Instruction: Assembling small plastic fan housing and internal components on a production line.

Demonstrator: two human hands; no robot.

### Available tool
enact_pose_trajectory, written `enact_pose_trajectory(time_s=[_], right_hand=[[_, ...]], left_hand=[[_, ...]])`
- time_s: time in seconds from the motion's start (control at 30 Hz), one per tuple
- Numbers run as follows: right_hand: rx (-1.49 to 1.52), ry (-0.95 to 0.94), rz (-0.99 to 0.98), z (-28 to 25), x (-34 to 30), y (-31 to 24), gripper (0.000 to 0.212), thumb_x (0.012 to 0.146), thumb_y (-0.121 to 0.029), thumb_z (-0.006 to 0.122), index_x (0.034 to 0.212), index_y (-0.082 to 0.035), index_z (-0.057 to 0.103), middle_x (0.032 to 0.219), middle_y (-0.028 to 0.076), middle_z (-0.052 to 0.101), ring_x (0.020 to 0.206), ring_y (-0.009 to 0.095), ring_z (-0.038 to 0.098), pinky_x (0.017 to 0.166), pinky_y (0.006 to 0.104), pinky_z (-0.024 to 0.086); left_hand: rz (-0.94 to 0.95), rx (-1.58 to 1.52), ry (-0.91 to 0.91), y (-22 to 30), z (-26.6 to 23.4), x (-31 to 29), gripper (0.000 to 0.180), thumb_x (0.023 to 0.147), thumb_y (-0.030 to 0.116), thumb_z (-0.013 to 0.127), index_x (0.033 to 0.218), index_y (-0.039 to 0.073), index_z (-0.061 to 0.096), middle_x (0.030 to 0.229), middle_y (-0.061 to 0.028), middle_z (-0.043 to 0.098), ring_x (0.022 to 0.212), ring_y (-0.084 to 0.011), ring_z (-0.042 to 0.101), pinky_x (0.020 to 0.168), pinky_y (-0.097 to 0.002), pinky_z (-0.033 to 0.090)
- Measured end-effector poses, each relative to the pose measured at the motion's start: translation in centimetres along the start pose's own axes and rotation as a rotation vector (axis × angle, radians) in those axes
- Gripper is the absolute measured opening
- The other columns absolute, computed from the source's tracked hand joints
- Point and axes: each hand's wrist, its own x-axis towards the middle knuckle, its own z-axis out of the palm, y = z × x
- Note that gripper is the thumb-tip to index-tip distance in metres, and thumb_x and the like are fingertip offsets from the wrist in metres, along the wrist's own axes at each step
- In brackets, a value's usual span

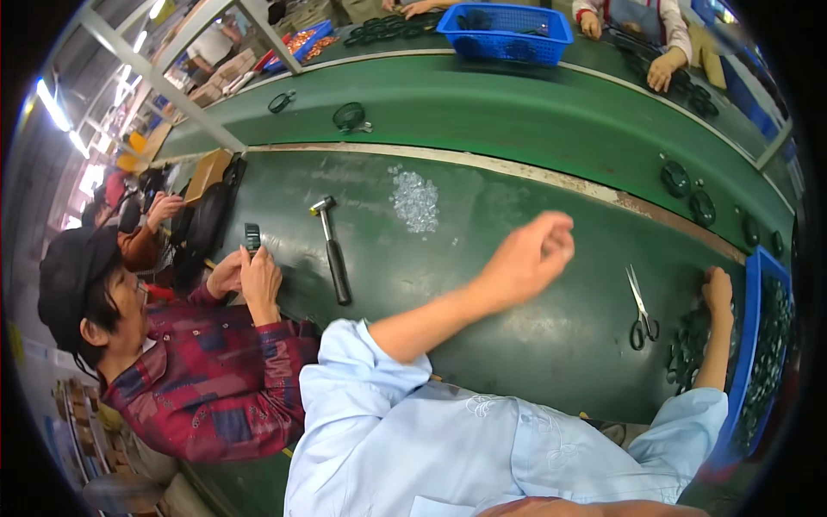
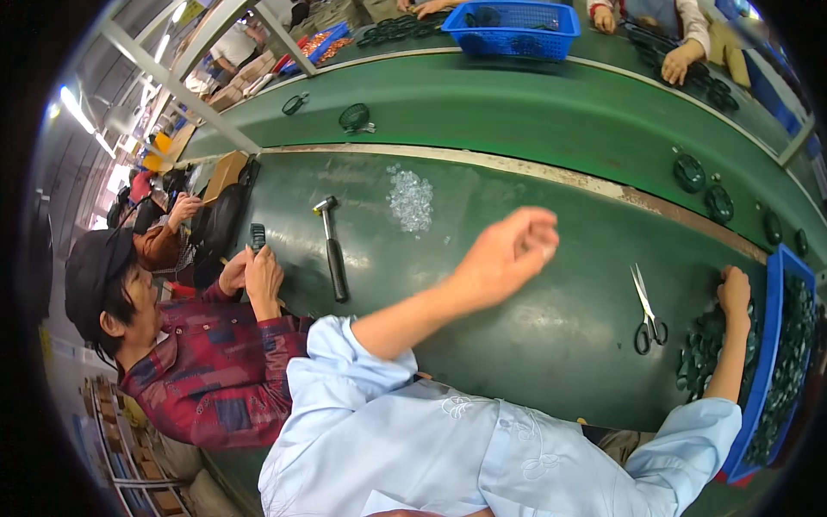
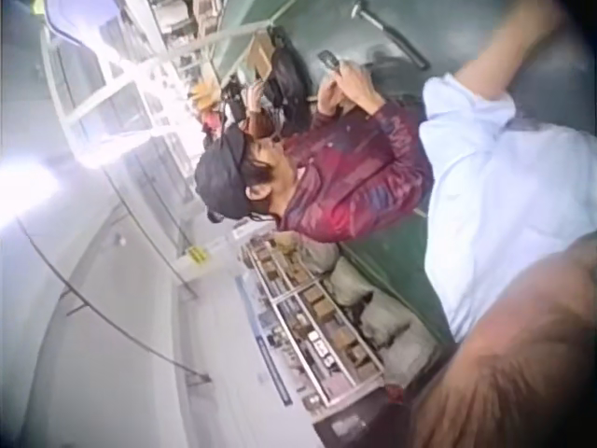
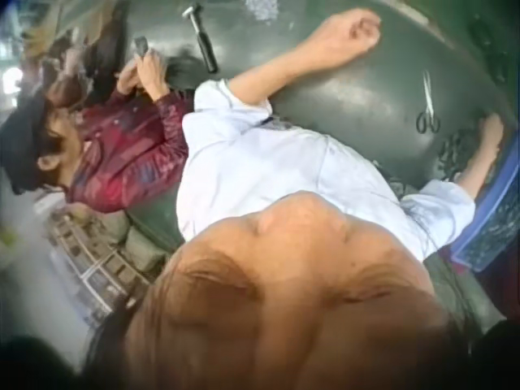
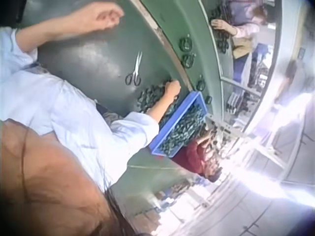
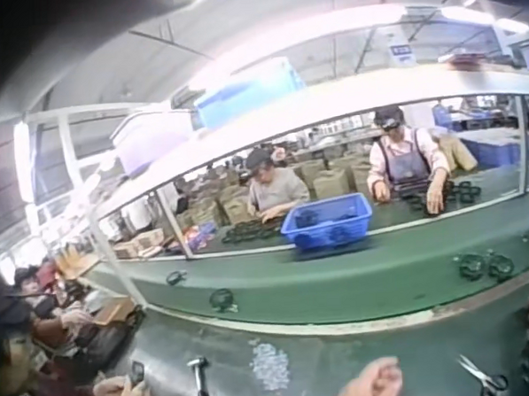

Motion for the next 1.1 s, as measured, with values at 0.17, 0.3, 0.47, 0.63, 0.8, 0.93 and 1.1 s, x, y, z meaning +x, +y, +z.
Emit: enact_pose_trajectory(time_s=[0.17,0.3,0.47,0.63,0.8,0.93,1.1], right_hand=[[0.328,0.426,-0.479,-7.5,-4.9,-12.4,0.024,0.071,0.003,0.062,0.095,-0.001,0.060,0.092,0.018,0.057,0.090,0.038,0.055,0.080,0.0428,0.047],[0.525,0.267,-0.789,-8.9,-12.4,-24.8,0.029,0.068,0.002,0.065,0.096,-0.002,0.061,0.093,0.015,0.057,0.092,0.035,0.055,0.079,0.0422,0.047],[0.374,0.005,-0.736,-7.4,-17.2,-29.5,0.031,0.070,-0.004,0.072,0.099,-0.004,0.064,0.098,0.015,0.059,0.089,0.033,0.057,0.075,0.0419,0.049],[0.510,-0.224,-0.531,-8.9,-18.1,-28.6,0.035,0.073,-0.002,0.072,0.106,-0.002,0.063,0.101,0.016,0.056,0.091,0.036,0.059,0.077,0.0426,0.050],[0.500,-0.248,-0.627,-9.3,-17.4,-28.4,0.037,0.074,0.000,0.070,0.110,-0.002,0.062,0.105,0.017,0.054,0.091,0.038,0.059,0.077,0.0425,0.049],[0.546,-0.266,-0.477,-8.2,-17.5,-28.3,0.037,0.076,-0.001,0.070,0.112,-0.002,0.062,0.101,0.018,0.055,0.088,0.038,0.059,0.074,0.0424,0.049],[0.626,-0.098,-0.460,-6.7,-17.2,-26.5,0.035,0.078,-0.010,0.073,0.110,-0.002,0.060,0.088,0.015,0.056,0.076,0.036,0.058,0.067,0.0420,0.048]], left_hand=[[0.093,0.486,0.400,-5.4,-10.1,10.1,0.034,0.085,0.015,0.064,0.114,-0.001,0.058,0.101,-0.0158,0.067,0.087,-0.0268,0.066,0.080,-0.0360,0.052],[0.070,0.979,0.694,-15.1,-22.9,14.8,0.036,0.082,0.017,0.066,0.114,0.000,0.058,0.108,-0.0192,0.064,0.100,-0.0370,0.062,0.087,-0.0454,0.050],[-0.289,1.337,0.770,-18.6,-32.2,16.9,0.025,0.084,0.018,0.061,0.103,0.002,0.059,0.111,-0.0175,0.062,0.105,-0.0375,0.058,0.084,-0.0508,0.050],[-0.396,1.419,0.614,-20.1,-34.8,16.8,0.017,0.080,0.015,0.061,0.093,0.006,0.066,0.098,-0.0137,0.068,0.102,-0.0345,0.061,0.082,-0.0500,0.049],[-0.257,1.451,0.562,-16.9,-30.2,18.4,0.011,0.076,0.016,0.062,0.084,0.010,0.068,0.088,-0.0143,0.071,0.087,-0.0354,0.067,0.072,-0.0500,0.052],[0.071,1.098,0.274,-7.6,-15.6,18.5,0.012,0.075,0.007,0.057,0.083,0.006,0.065,0.086,-0.0185,0.068,0.084,-0.0402,0.065,0.071,-0.0523,0.052],[0.489,0.979,-0.308,-2.0,-0.2,7.0,0.014,0.071,0.005,0.060,0.084,0.003,0.064,0.088,-0.0151,0.064,0.087,-0.0343,0.060,0.077,-0.0442,0.048]])
